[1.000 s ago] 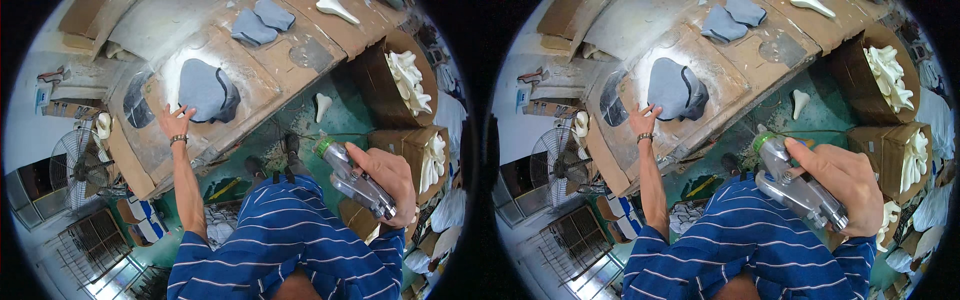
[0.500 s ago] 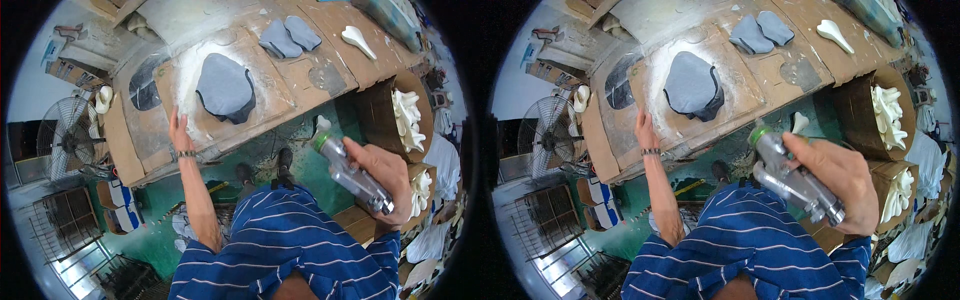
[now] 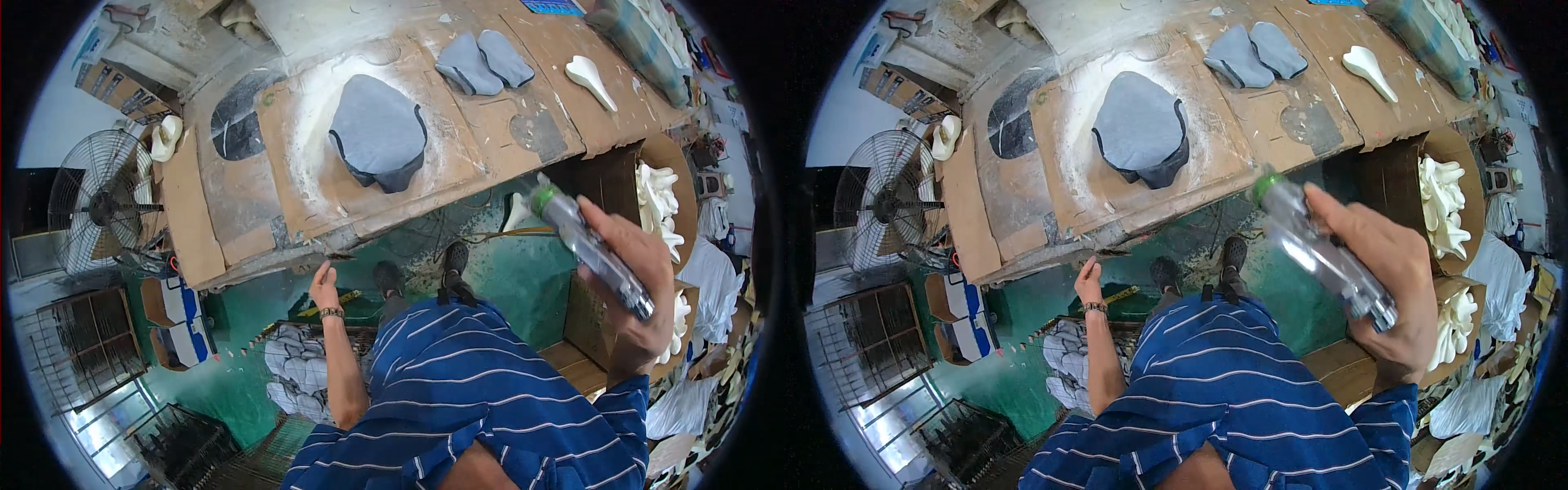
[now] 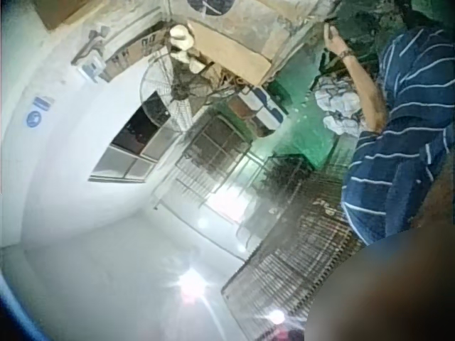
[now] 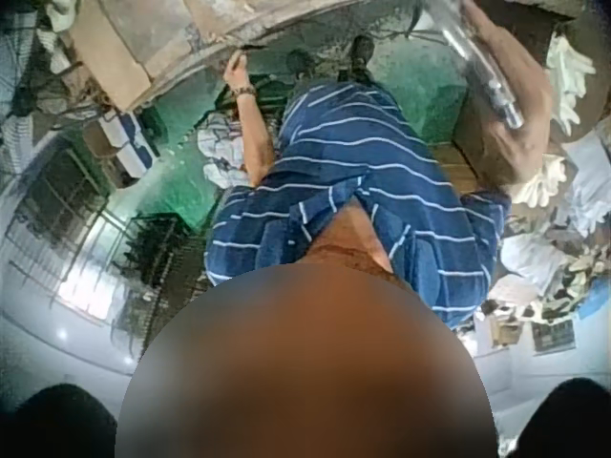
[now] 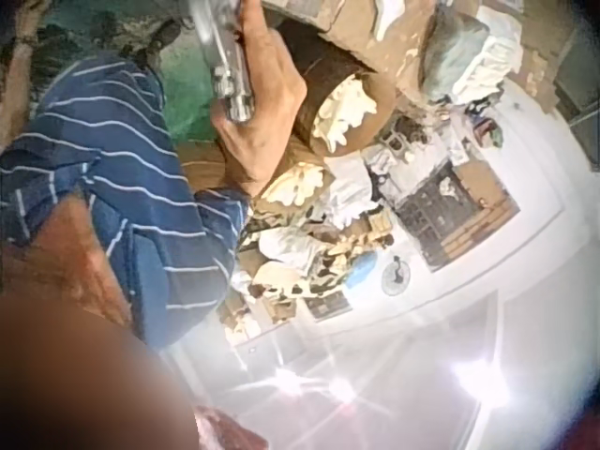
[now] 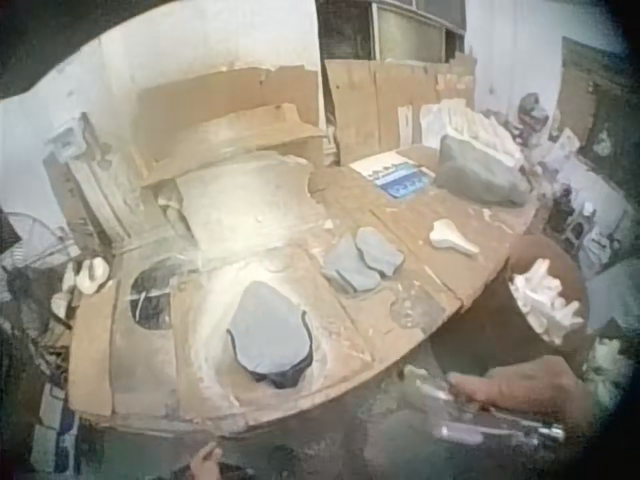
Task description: A person uses an air spray gun to clean or process bicycle seat pads and organizes them on a workbench and a rack.
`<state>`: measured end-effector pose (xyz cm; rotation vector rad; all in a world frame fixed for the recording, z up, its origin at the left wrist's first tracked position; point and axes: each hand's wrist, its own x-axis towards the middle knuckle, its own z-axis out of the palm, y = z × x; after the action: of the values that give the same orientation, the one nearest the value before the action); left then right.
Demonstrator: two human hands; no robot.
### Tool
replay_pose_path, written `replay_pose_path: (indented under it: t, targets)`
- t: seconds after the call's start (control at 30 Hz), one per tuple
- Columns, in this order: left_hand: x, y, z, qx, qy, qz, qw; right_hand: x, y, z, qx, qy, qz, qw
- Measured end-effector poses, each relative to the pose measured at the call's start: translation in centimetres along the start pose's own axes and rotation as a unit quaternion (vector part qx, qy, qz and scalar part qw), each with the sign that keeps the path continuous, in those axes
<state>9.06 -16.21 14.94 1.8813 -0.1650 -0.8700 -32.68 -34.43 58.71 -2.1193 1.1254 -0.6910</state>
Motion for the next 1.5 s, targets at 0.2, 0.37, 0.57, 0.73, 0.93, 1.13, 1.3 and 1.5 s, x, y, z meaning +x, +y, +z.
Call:
replay_pose_path:
  t: [0.2, 0.37, 0.57, 0.73, 0.93, 1.13, 1.3, 1.5]
  targets:
    - [0.1, 0.3, 0.3, -0.006, 0.000, 0.000, 1.000, -2.3, 1.5, -2.3, 0.020, -0.139, -0.022, 0.990]
    - [0.7, 2.8, 3.1, 0.019, -0.021, 0.059, 0.998, -2.9, 2.2, -2.8, 0.058, -0.104, -0.052, 0.992]
    - [0.5, 7.5, 6.4, -0.016, -0.053, 0.146, 0.988, -2.6, 2.5, -3.4, 0.017, -0.062, -0.036, 0.997]
    - [-1.3, 12.9, 8.7, -0.095, -0.012, 0.205, 0.974, -2.3, 2.5, -2.8, -0.009, -0.068, -0.115, 0.991]
    - [-0.7, 19.0, 11.7, -0.029, 0.005, 0.331, 0.943, -2.2, 3.0, -3.8, -0.004, -0.062, -0.088, 0.994]
    - [3.5, 23.3, 16.4, 0.364, -0.044, 0.554, 0.748, -4.1, 5.8, -5.4, -0.027, -0.057, -0.070, 0.996]
    - [5.1, 24.3, 17.7, 0.460, -0.086, 0.520, 0.714, -5.3, 7.2, -6.5, -0.010, 0.010, -0.022, 1.000]
    - [5.3, 28.7, 19.6, 0.458, -0.067, 0.568, 0.681, -6.6, 8.1, -7.0, -0.007, -0.014, -0.047, 0.999]
